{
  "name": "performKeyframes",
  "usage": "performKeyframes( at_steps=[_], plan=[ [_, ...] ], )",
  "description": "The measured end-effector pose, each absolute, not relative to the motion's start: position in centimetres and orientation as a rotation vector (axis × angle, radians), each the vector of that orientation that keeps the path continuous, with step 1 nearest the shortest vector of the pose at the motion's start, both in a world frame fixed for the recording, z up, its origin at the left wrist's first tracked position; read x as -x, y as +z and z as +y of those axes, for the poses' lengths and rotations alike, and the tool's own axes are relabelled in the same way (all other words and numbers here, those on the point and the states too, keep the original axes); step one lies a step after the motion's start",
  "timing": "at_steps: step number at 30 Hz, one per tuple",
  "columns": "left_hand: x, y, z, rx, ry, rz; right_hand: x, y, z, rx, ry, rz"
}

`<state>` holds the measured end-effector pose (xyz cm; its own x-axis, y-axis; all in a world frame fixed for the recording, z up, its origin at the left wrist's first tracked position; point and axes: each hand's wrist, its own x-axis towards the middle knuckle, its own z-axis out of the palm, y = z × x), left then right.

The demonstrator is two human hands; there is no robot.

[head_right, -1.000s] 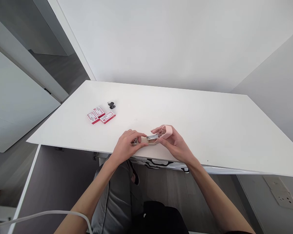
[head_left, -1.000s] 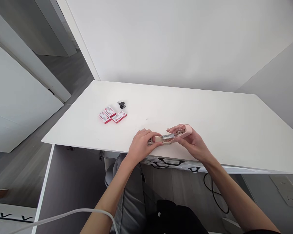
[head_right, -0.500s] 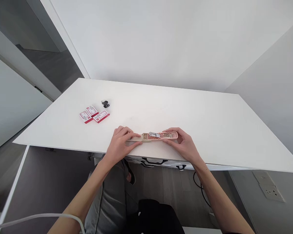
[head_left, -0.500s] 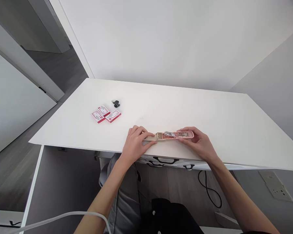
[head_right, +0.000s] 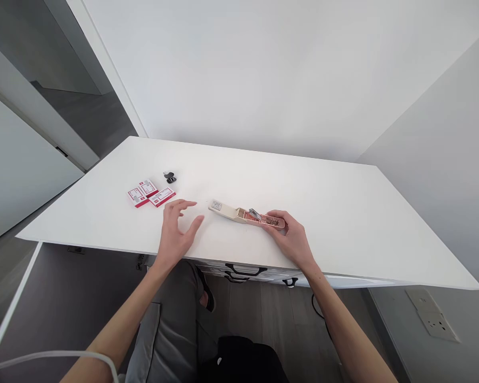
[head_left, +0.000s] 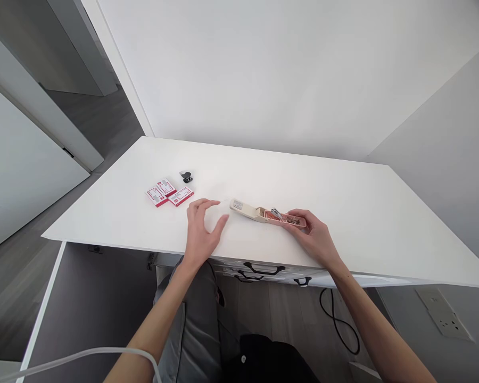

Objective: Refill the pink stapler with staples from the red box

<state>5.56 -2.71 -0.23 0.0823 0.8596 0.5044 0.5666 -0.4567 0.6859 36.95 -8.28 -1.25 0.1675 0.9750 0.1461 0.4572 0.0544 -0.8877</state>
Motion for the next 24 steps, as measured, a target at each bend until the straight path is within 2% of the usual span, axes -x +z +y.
performKeyframes(
  at_steps=[4, 7, 12, 18, 24],
  plan=[
    [-2.6, 0.0, -0.3, -2.206, 1.325, 1.706, -37.4, -1.5, -8.0, 1.555, 0.688, -1.452],
    [0.2, 0.1, 1.7, -2.279, 1.162, 1.96, -37.5, -1.8, -7.8, 1.547, 0.664, -1.476],
    [2.9, 0.2, 3.8, -2.409, 0.894, 2.075, -37.4, -2.2, -7.8, 1.548, 0.592, -1.53],
    [2.3, 0.5, 2.8, -2.446, 0.877, 1.997, -37.7, -2.6, -9.3, 1.579, 0.399, -1.476],
    [1.0, 0.3, 0.1, -2.403, 0.856, 1.632, -37.0, -2.0, -11.7, 1.545, 0.151, -1.347]
  ],
)
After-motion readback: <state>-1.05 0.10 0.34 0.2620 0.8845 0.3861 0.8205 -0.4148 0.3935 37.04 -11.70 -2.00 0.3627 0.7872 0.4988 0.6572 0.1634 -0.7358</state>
